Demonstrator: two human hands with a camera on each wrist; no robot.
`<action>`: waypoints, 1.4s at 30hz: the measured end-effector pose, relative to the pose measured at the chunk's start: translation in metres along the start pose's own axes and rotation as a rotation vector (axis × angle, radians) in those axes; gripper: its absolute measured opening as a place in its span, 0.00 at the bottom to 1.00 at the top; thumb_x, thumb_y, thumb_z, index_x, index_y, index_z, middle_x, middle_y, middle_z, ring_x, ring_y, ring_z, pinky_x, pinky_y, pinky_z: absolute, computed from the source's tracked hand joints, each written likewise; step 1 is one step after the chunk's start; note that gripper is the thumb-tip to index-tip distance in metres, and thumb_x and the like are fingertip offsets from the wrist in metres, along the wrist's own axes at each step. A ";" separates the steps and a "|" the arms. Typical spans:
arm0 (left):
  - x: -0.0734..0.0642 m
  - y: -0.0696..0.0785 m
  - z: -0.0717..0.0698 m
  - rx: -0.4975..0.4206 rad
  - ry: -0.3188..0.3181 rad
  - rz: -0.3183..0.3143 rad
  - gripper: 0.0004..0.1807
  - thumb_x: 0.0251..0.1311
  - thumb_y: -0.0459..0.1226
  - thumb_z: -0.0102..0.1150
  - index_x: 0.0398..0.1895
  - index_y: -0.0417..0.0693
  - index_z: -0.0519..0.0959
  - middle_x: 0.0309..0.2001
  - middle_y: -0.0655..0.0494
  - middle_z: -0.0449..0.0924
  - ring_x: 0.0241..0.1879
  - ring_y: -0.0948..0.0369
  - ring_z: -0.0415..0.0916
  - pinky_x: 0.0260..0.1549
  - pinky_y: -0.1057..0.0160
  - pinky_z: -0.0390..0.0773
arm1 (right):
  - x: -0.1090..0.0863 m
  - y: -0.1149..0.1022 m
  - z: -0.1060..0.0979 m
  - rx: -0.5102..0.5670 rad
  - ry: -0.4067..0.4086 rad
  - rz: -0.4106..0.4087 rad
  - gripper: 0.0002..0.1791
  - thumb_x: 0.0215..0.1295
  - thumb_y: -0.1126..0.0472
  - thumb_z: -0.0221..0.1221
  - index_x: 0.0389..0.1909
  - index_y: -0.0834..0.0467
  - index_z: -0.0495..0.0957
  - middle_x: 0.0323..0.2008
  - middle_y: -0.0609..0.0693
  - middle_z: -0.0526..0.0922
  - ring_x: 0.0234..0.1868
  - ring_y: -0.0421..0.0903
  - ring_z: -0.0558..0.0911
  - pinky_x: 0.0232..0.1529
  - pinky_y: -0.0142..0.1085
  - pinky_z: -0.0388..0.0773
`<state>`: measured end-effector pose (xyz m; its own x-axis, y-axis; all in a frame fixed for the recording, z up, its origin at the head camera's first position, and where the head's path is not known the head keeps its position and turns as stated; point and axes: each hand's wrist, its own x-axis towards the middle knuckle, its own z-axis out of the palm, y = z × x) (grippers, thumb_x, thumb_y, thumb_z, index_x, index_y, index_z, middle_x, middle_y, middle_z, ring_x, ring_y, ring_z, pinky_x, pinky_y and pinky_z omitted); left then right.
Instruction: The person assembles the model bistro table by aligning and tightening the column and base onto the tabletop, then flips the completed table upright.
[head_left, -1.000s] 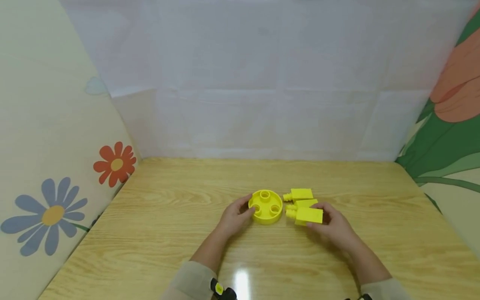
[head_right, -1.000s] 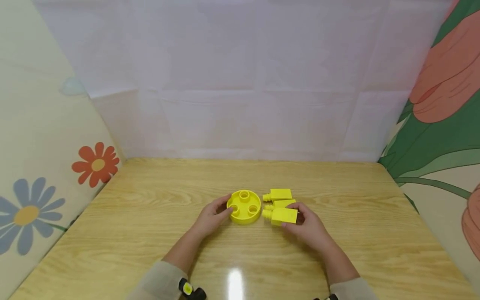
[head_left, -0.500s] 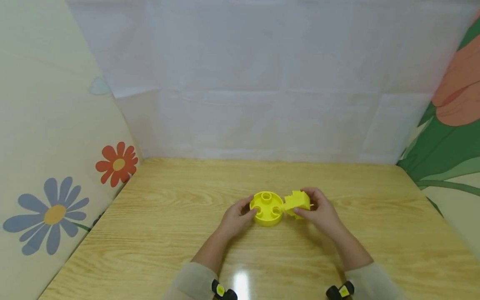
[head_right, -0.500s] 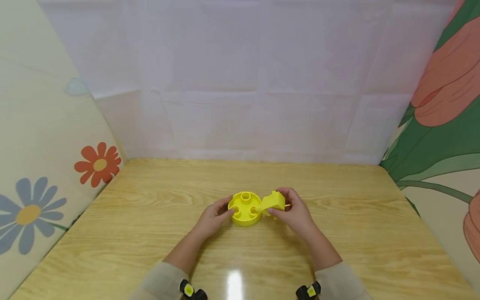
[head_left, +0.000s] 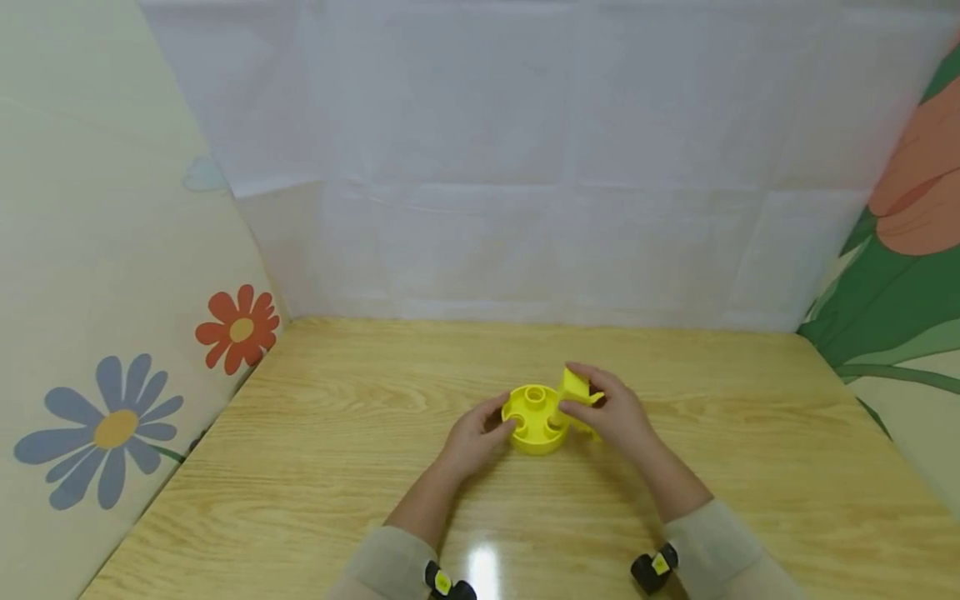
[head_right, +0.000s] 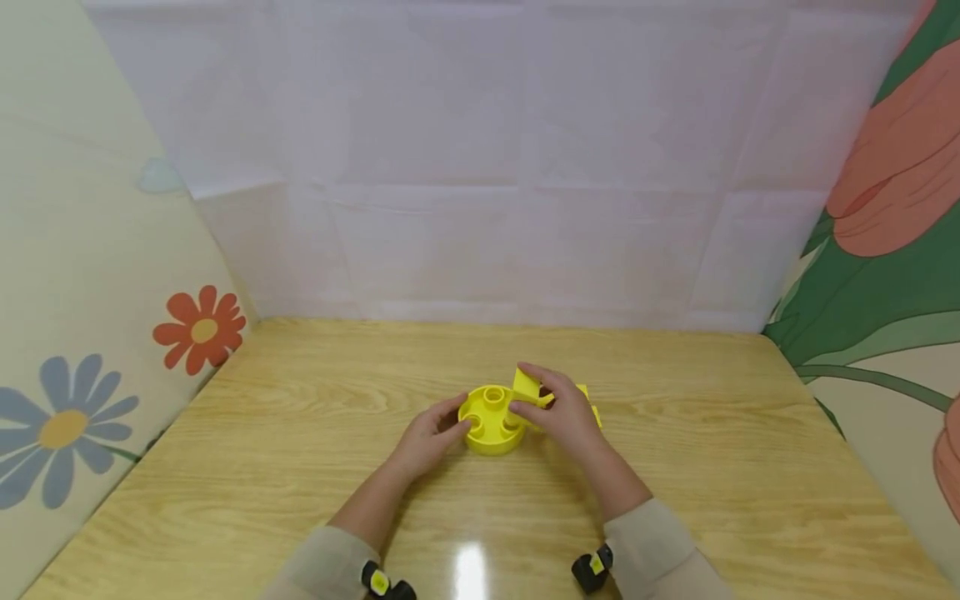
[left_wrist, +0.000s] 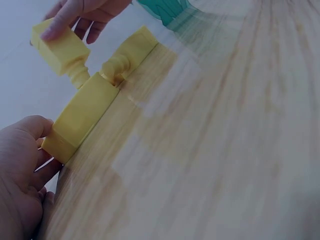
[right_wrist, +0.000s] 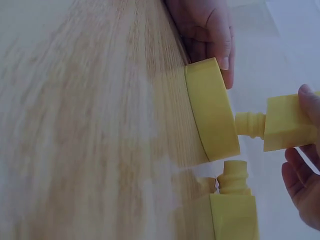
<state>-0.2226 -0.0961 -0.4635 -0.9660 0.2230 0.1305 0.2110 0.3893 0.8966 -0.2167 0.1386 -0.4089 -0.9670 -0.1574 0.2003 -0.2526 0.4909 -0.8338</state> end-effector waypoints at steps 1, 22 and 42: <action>0.000 0.000 0.000 0.008 -0.004 0.007 0.27 0.65 0.37 0.59 0.65 0.37 0.71 0.63 0.39 0.74 0.63 0.44 0.71 0.65 0.45 0.68 | 0.001 -0.001 0.002 -0.023 -0.004 -0.026 0.33 0.58 0.59 0.69 0.65 0.59 0.73 0.51 0.60 0.81 0.40 0.48 0.79 0.39 0.34 0.78; 0.000 0.001 -0.001 -0.003 -0.036 -0.011 0.28 0.67 0.40 0.58 0.68 0.39 0.69 0.66 0.41 0.71 0.66 0.45 0.69 0.66 0.46 0.67 | 0.009 -0.009 0.015 -0.237 -0.101 -0.101 0.31 0.59 0.53 0.68 0.64 0.53 0.75 0.54 0.55 0.81 0.45 0.48 0.78 0.44 0.40 0.79; 0.000 0.002 -0.001 -0.005 -0.031 -0.024 0.27 0.67 0.39 0.58 0.68 0.39 0.69 0.66 0.41 0.71 0.66 0.46 0.68 0.66 0.46 0.67 | 0.006 -0.005 0.012 -0.200 -0.136 -0.096 0.27 0.69 0.55 0.56 0.68 0.52 0.69 0.48 0.54 0.79 0.43 0.47 0.74 0.41 0.37 0.74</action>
<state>-0.2220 -0.0964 -0.4613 -0.9657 0.2411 0.0959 0.1869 0.3901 0.9016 -0.2209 0.1246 -0.4101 -0.9285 -0.3185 0.1909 -0.3572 0.6258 -0.6934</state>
